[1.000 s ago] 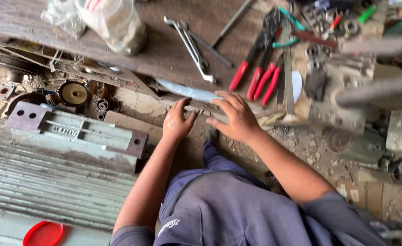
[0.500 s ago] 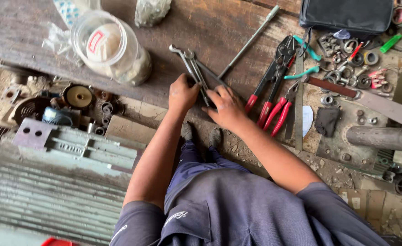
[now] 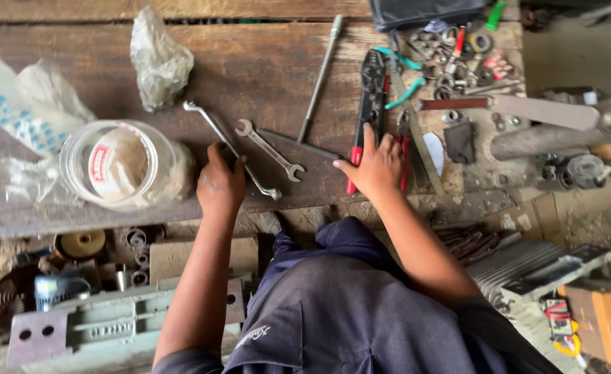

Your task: The person sits on the floor working on an electric motor's terminal box, using wrenches to loosen and tighten the terminal bolts and repositioning the terminal plate by hand. They then move the motor aside, pick up crimping pliers from the workbench, and handle a plastic bag of small parts.

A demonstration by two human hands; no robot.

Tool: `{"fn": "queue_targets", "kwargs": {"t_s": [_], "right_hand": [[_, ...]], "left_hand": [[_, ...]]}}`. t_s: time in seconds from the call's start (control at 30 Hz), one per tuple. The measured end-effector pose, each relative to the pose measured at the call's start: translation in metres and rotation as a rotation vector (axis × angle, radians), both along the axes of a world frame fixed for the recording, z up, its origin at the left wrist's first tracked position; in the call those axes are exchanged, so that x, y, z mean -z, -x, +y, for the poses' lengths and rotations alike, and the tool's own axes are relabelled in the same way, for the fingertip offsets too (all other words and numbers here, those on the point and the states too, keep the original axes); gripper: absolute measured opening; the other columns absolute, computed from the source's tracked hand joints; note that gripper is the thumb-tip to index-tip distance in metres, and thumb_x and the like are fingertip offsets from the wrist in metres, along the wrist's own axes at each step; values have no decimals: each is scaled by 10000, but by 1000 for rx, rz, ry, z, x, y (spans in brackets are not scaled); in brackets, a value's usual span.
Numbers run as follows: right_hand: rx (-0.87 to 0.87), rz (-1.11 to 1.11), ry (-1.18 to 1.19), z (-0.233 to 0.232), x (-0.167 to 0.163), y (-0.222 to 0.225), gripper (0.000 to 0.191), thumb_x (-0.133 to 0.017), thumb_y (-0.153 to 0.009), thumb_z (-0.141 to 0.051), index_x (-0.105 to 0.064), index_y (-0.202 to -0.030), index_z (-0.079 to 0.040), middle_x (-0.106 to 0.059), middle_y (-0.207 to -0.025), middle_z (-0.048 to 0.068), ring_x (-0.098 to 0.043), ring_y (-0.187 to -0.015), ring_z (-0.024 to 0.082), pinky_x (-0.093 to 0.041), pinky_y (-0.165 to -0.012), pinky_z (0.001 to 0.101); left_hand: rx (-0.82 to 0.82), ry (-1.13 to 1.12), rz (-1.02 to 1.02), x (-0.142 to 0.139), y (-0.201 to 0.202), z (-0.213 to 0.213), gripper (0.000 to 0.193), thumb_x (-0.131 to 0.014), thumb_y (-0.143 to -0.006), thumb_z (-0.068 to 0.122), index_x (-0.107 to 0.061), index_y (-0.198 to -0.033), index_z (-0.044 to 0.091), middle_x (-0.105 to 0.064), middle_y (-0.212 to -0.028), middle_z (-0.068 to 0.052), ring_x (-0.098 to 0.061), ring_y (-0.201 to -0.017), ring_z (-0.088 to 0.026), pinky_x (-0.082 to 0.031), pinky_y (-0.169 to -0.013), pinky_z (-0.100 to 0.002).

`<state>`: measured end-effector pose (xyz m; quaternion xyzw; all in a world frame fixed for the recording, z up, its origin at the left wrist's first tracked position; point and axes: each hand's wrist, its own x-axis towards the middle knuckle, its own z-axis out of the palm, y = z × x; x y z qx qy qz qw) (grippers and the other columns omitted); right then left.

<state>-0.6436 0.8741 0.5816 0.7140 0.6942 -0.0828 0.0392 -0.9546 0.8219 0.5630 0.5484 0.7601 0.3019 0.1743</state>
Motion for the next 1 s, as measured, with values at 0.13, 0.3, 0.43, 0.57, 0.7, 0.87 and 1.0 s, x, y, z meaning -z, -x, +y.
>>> {"fn": "queue_targets", "kwargs": {"t_s": [0.13,0.3,0.43,0.57,0.7,0.87,1.0], "right_hand": [[40,68,-46,10,2,-3,1045,-885,-669,-492,-360,-1480,-95,-508,-1274,335,-494,-1207,504,-431,-1039,563],[149,385,-47,17,-5,-19,766,-850,-666,-315,-426,-1270,-113,-549,-1263,257,-525,-1193,442,-467,-967,523],[269,1079,121,-4,-20,-28,697,-778,-724,-219,-395,-1297,-113,-554,-1196,180,-586,-1124,336,-515,-931,458],[-200,874,-255,-68,-32,-27,749,-862,-717,-171,-423,-1311,-46,-534,-1240,170,-527,-1198,276,-455,-1023,424],[-327,1221,-329,-101,-33,-45,770,-844,-827,-192,-378,-1406,8,-510,-1325,191,-544,-1253,291,-458,-1079,435],[-221,1900,767,-91,-38,-105,841,-851,-825,-383,-437,-1445,6,-656,-1289,197,-670,-1205,319,-544,-1052,476],[-429,2035,1046,-94,-38,-123,878,-824,-883,-486,-437,-1496,10,-663,-1307,244,-685,-1213,347,-553,-1059,476]], "left_hand": [[54,60,60,-29,-9,-10,586,-821,-839,359,-565,-1258,41,-731,-915,-209,-708,-795,-418,-560,-642,-522],[356,204,-375,-39,-59,-21,531,-752,-891,434,-652,-1249,55,-773,-1025,-157,-762,-914,-276,-597,-796,-405],[358,546,-1259,-25,-124,16,743,-666,-861,593,-574,-1373,62,-691,-1267,-125,-690,-1096,-240,-561,-886,-378],[347,577,-1762,-21,-181,51,650,-627,-946,595,-610,-1279,37,-695,-1134,-144,-664,-1005,-284,-519,-935,-432],[364,288,-1876,-37,-197,45,492,-641,-1012,484,-602,-1231,45,-678,-1079,-120,-661,-1023,-286,-528,-970,-482],[595,244,-1889,-74,-209,26,556,-552,-1011,561,-604,-1226,50,-683,-1048,-121,-694,-1062,-308,-532,-1036,-481],[671,228,-1961,-100,-236,12,619,-483,-1031,627,-603,-1242,58,-678,-1050,-123,-682,-1035,-308,-525,-1016,-468]]}}
